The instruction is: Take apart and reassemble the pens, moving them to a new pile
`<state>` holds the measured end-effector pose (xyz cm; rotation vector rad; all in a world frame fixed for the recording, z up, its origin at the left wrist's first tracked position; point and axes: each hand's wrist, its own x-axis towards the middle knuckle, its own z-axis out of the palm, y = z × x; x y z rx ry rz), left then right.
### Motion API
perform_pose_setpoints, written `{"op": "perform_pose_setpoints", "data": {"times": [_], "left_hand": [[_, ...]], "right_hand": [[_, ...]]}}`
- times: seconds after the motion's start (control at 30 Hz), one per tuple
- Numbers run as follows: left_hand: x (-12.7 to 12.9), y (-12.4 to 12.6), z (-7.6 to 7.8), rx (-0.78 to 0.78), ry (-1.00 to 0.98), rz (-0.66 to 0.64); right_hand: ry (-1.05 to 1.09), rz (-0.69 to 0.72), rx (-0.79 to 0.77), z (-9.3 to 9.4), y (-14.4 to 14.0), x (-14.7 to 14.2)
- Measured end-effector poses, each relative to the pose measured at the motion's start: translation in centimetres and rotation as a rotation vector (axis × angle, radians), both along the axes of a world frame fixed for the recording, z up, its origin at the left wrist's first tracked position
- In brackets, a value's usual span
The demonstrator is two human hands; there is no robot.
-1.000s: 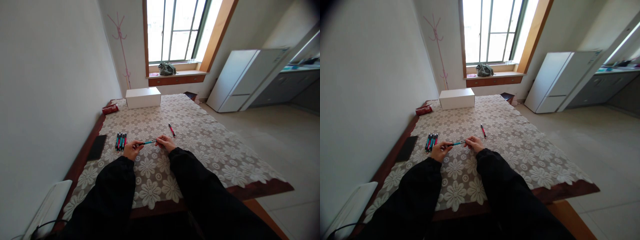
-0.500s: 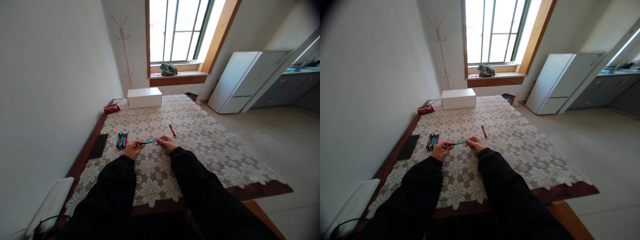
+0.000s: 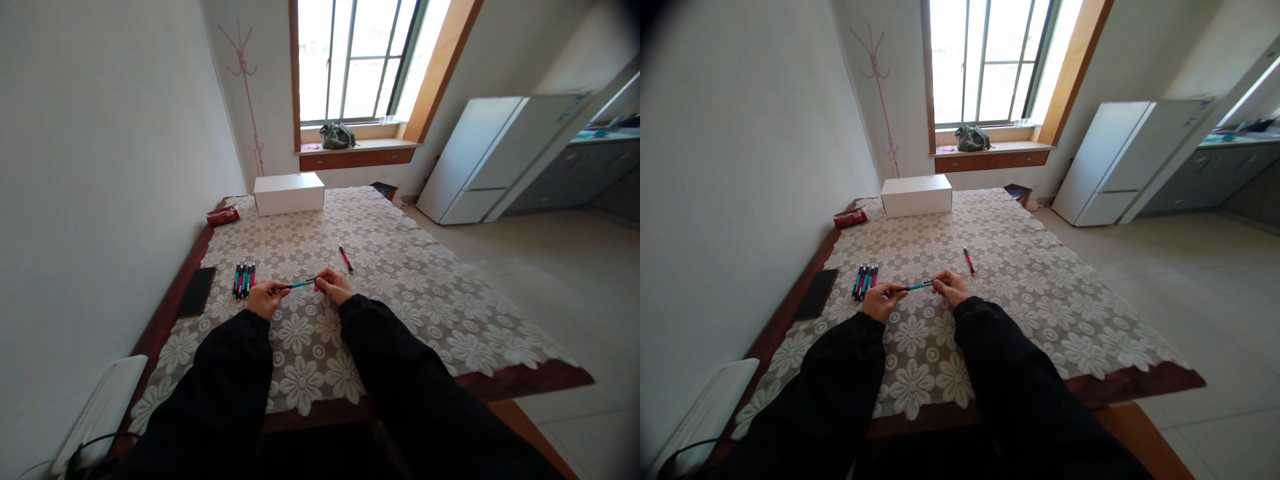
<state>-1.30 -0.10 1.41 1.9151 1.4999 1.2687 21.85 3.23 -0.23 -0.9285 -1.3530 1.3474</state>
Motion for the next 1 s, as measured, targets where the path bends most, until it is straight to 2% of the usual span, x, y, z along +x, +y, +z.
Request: {"op": "perform_pose_setpoints", "data": {"times": [0.3, 0.5, 1.0], "left_hand": [[-0.24, 0.43, -0.2, -0.069, 0.084, -0.033], [0.01, 0.62, -0.46, -0.064, -0.027, -0.105], [0.15, 0.31, -0.37, -0.066, 0.014, -0.115]], "right_hand": [[-0.017, -0.033, 0.01, 0.26, -0.19, -0.13], [-0.037, -0.043, -0.007, 0.32, -0.22, -0.19], [-0.071, 0.008, -0.018, 0.7, -0.28, -0.11]]}}
